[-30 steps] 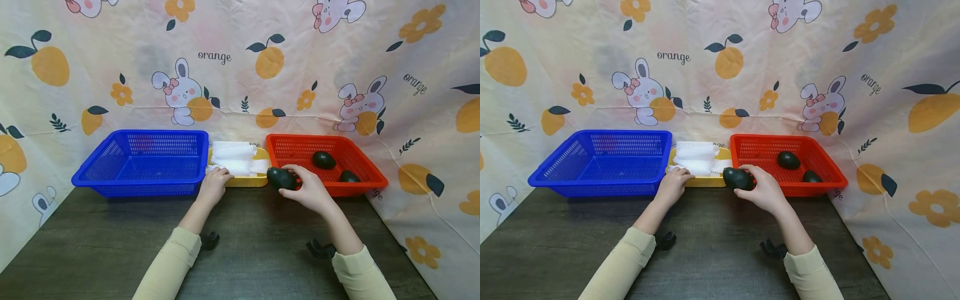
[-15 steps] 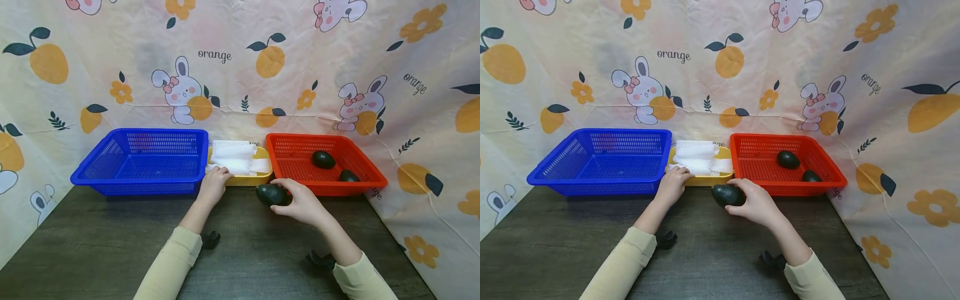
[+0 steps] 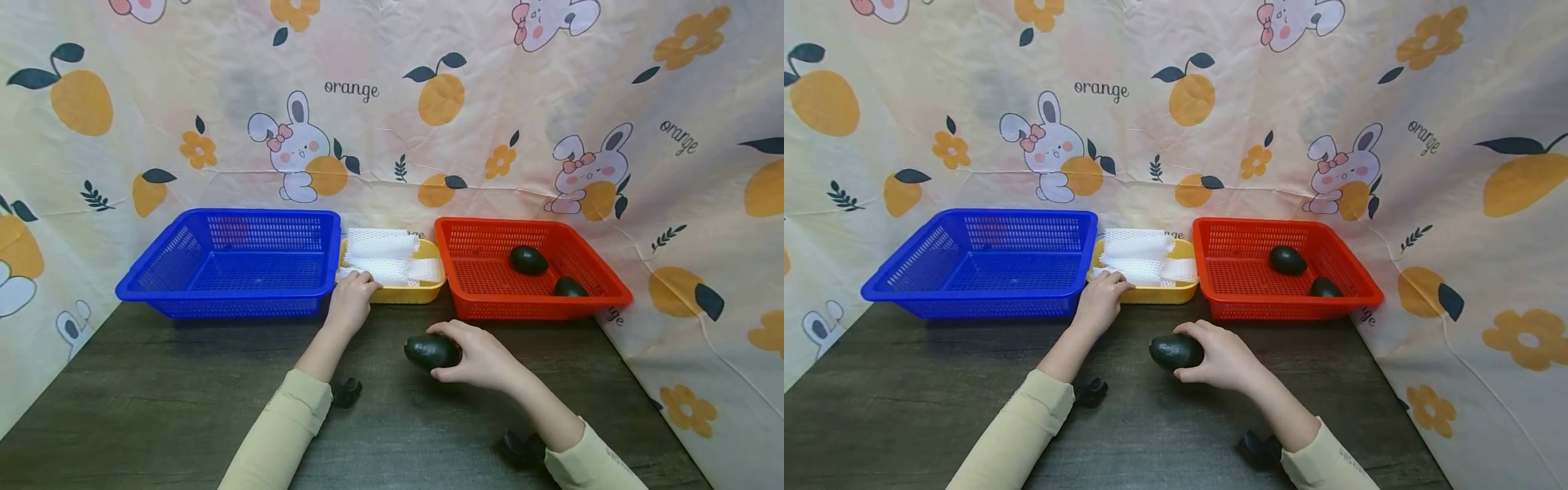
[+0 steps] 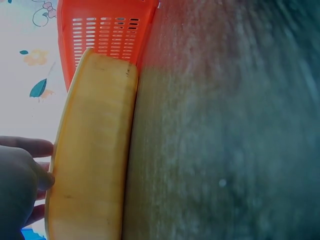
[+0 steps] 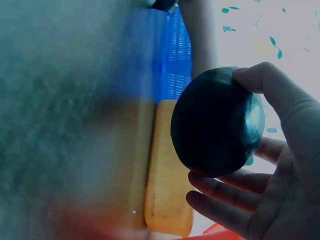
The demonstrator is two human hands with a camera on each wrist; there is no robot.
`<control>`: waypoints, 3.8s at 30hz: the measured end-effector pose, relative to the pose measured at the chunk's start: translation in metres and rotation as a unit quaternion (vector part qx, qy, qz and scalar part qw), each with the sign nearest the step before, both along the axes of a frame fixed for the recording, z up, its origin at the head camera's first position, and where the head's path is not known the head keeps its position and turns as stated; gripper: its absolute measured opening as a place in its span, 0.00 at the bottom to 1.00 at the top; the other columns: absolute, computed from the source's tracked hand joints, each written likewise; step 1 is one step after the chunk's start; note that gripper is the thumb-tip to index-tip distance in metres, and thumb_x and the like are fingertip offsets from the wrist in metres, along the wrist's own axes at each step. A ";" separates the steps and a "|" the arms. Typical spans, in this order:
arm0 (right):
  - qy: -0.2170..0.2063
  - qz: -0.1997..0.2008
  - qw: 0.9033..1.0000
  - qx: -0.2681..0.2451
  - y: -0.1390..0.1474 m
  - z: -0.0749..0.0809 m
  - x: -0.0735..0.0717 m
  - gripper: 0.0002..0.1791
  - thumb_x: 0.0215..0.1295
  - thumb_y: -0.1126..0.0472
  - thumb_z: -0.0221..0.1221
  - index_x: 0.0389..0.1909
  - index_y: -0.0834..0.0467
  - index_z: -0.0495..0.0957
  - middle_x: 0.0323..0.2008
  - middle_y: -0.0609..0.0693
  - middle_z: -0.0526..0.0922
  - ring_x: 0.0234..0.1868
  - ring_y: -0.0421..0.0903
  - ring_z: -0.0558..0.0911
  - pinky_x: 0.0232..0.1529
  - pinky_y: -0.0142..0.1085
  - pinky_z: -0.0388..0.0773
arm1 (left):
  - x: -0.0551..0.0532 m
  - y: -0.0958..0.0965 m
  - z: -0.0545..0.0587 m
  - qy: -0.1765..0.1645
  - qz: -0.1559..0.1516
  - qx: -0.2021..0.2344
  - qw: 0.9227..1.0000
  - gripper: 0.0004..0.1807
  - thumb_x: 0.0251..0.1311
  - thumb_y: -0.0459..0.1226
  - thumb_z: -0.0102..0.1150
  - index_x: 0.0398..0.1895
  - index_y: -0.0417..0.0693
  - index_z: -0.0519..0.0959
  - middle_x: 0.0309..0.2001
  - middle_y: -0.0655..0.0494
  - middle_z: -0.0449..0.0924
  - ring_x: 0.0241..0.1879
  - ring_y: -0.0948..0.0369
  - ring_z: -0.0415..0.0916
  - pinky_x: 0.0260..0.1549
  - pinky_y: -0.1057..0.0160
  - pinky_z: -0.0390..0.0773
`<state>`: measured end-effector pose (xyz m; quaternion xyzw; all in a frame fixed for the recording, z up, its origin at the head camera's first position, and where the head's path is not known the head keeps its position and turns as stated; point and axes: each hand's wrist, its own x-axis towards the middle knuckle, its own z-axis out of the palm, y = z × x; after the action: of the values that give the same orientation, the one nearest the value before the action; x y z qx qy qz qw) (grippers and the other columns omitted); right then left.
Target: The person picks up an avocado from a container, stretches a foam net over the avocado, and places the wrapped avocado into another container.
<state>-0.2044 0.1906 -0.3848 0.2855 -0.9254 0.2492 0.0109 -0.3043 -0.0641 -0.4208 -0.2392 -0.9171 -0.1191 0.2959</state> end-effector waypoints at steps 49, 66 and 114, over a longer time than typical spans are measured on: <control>-0.048 0.040 0.998 0.033 -0.011 -0.021 0.001 0.34 0.49 0.45 0.69 0.59 0.48 0.74 0.45 0.39 0.72 0.40 0.40 0.75 0.40 0.39 0.73 | 0.001 -0.003 0.006 -0.029 0.003 -0.004 1.000 0.17 0.48 0.22 0.65 0.38 0.50 0.87 0.32 0.55 0.77 0.34 0.56 0.72 0.33 0.60 0.75; -0.041 0.036 0.998 0.037 -0.011 -0.021 0.001 0.34 0.50 0.43 0.69 0.59 0.48 0.74 0.46 0.40 0.72 0.41 0.41 0.76 0.41 0.40 0.74 | 0.002 -0.003 0.007 -0.035 -0.005 -0.003 0.999 0.14 0.52 0.25 0.65 0.38 0.50 0.87 0.32 0.55 0.77 0.35 0.55 0.73 0.35 0.58 0.75; -0.015 0.055 0.996 0.070 -0.005 0.000 -0.005 0.33 0.53 0.44 0.67 0.59 0.53 0.74 0.49 0.42 0.75 0.40 0.38 0.75 0.41 0.37 0.75 | 0.005 -0.003 0.016 -0.083 -0.016 -0.032 0.996 0.10 0.61 0.43 0.63 0.39 0.48 0.86 0.33 0.54 0.77 0.35 0.55 0.72 0.31 0.59 0.75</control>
<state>-0.2094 0.1857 -0.3849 0.3321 -0.9235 0.1886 -0.0361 -0.2991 -0.0673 -0.4046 -0.2520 -0.9379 -0.1140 0.2093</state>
